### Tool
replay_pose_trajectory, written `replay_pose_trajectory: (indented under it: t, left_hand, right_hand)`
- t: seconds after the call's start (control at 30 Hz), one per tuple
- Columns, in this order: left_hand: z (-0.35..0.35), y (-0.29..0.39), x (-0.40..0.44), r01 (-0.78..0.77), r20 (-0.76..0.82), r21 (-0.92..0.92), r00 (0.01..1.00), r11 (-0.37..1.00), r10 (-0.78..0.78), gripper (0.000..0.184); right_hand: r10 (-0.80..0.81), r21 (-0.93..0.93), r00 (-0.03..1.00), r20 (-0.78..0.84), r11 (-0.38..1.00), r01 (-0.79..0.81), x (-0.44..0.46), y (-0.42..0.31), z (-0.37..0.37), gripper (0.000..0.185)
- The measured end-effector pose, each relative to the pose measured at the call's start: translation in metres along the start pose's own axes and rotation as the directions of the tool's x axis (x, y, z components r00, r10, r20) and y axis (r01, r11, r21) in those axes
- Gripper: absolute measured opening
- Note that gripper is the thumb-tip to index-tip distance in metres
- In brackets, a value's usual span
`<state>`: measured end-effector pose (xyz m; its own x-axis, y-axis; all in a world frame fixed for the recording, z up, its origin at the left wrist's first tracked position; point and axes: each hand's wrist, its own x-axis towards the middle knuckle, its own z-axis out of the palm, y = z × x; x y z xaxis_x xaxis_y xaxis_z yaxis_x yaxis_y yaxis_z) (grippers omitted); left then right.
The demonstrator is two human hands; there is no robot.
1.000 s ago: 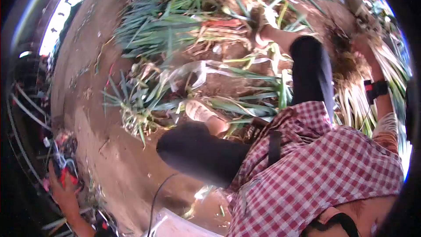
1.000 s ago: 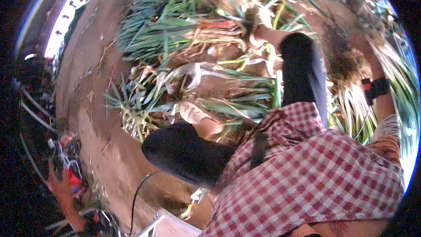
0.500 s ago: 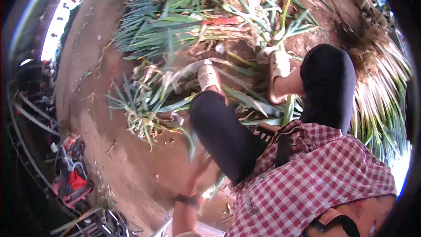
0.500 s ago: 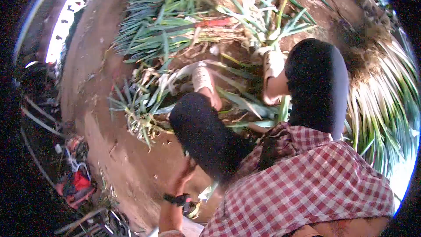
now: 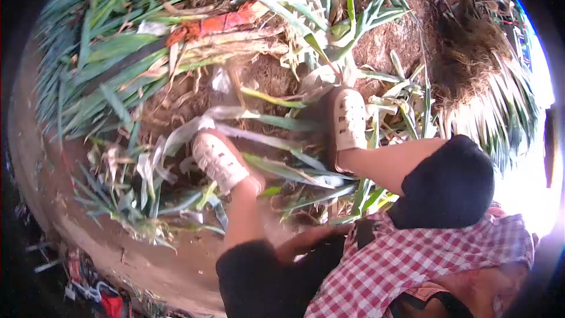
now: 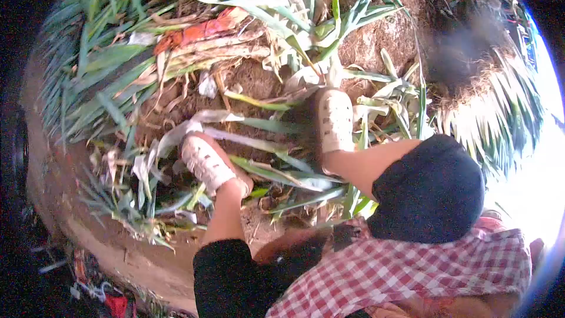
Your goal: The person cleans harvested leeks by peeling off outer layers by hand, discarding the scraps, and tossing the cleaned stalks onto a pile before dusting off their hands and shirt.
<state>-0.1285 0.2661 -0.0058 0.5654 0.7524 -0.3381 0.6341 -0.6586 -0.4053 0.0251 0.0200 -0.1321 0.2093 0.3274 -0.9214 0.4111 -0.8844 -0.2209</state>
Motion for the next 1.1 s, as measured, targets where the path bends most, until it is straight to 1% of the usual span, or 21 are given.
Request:
replay_pose_trajectory:
  t: [0.03, 0.1, 0.33, 0.4, 0.43, 0.5, 0.53, 0.57, 0.63, 0.67, 0.7, 0.73, 0.77, 0.8, 0.83, 0.87, 0.9, 0.97, 1.0, 1.07, 1.1]
  left_hand:
    - [-0.014, 0.001, 0.012, -0.014, 0.005, -0.015, 1.0, 1.0, 0.014, 0.071]
    - [-0.025, -0.005, 0.022, -0.064, 0.346, 0.072, 0.937, 0.995, 0.035, 0.071]
    - [0.034, -0.01, 0.043, -0.051, 0.473, 0.074, 0.881, 0.996, 0.01, 0.07]
    - [-0.024, -0.015, 0.065, -0.119, 0.726, 0.001, 0.683, 0.993, 0.081, 0.071]
    - [0.007, -0.018, 0.045, -0.212, 0.298, 0.046, 0.936, 0.976, 0.189, 0.043]
    - [0.038, 0.0, 0.051, 0.035, 0.267, 0.451, 0.948, 0.892, -0.172, 0.005]
    - [0.057, -0.008, 0.047, -0.135, 0.232, 0.44, 0.972, 0.888, 0.032, 0.016]
    - [0.094, 0.0, 0.038, -0.123, 0.139, 0.78, 0.99, 0.613, 0.021, 0.011]
    - [0.04, -0.019, 0.028, -0.211, 0.028, 0.636, 0.968, 0.742, 0.251, 0.01]
    - [0.019, -0.028, 0.032, -0.212, 0.019, 0.644, 0.965, 0.735, 0.262, 0.01]
    - [0.002, -0.032, 0.036, 0.104, -0.269, 0.794, 0.944, 0.599, 0.192, 0.009]
    - [-0.005, -0.035, 0.03, 0.428, -0.539, 0.799, 0.822, 0.423, 0.187, 0.016]
    - [0.024, -0.043, 0.007, 0.421, -0.542, 0.8, 0.812, 0.427, 0.215, 0.016]
    - [0.073, -0.052, -0.014, -0.059, -0.357, 0.627, 0.864, 0.776, 0.354, 0.021]
    - [0.102, -0.052, -0.01, -0.507, -0.253, 0.221, 0.795, 0.833, 0.551, 0.025]
    - [0.017, -0.044, 0.006, -0.529, 0.214, 0.441, 0.846, 0.725, 0.488, 0.033]
    - [0.107, -0.026, 0.002, -0.536, 0.316, 0.377, 0.841, 0.755, 0.439, 0.038]
    - [0.099, -0.047, -0.03, -0.407, -0.063, 0.418, 0.879, 0.812, 0.473, 0.037]
    - [0.093, -0.056, -0.041, -0.11, -0.025, 0.969, 0.847, 0.222, 0.532, 0.035]
    - [0.082, -0.07, -0.051, -0.331, 0.021, 0.64, 0.91, 0.694, 0.415, 0.033]
    - [0.07, -0.068, -0.053, -0.348, 0.063, 0.51, 0.927, 0.787, 0.369, 0.033]
  right_hand:
    - [0.015, 0.016, 1.0, 0.0, 1.0, -0.015, 0.003, 0.0, -0.001, 0.042]
    - [0.037, 0.016, 0.999, 0.01, 0.999, -0.037, 0.01, -0.005, 0.002, 0.042]
    - [0.127, 0.069, 0.99, 0.064, 0.989, -0.132, 0.012, -0.027, -0.009, 0.042]
    - [0.132, 0.072, 0.988, 0.079, 0.988, -0.138, 0.012, -0.036, -0.015, 0.042]
    - [0.134, 0.084, 0.988, 0.083, 0.986, -0.141, 0.009, -0.04, -0.021, 0.042]
    - [0.131, 0.11, 0.987, 0.092, 0.984, -0.141, 0.004, -0.046, -0.025, 0.042]
    - [0.134, 0.119, 0.987, 0.092, 0.982, -0.144, 0.0, -0.051, -0.023, 0.042]
    - [0.132, 0.13, 0.987, 0.088, 0.981, -0.143, -0.002, -0.054, -0.023, 0.042]
    - [0.118, 0.137, 0.989, 0.084, 0.982, -0.129, -0.008, -0.055, -0.02, 0.042]
    - [0.109, 0.149, 0.991, 0.073, 0.982, -0.119, -0.008, -0.056, -0.021, 0.042]
    - [0.097, 0.151, 0.993, 0.065, 0.983, -0.105, -0.009, -0.057, -0.018, 0.042]
    - [0.103, 0.152, 0.994, 0.048, 0.982, -0.109, -0.011, -0.058, -0.012, 0.042]
    - [0.101, 0.163, 0.994, 0.036, 0.981, -0.106, -0.014, -0.057, -0.009, 0.042]
    - [0.089, 0.185, 0.996, 0.02, 0.979, -0.092, -0.015, -0.055, -0.01, 0.042]
    - [0.082, 0.198, 0.997, -0.007, 0.977, -0.079, -0.017, -0.055, -0.007, 0.042]
    - [0.079, 0.191, 0.997, -0.018, 0.979, -0.075, -0.018, -0.056, -0.009, 0.042]
    - [0.095, 0.192, 0.994, -0.058, 0.978, -0.082, -0.02, -0.058, -0.001, 0.043]
    - [0.093, 0.191, 0.992, -0.09, 0.979, -0.075, -0.029, -0.063, 0.014, 0.043]
    - [0.085, 0.178, 0.991, -0.1, 0.982, -0.066, -0.034, -0.067, 0.02, 0.043]
    - [0.073, 0.173, 0.99, -0.12, 0.984, -0.052, -0.047, -0.074, 0.03, 0.043]
    - [0.064, 0.159, 0.992, -0.107, 0.986, -0.046, -0.05, -0.071, 0.024, 0.043]
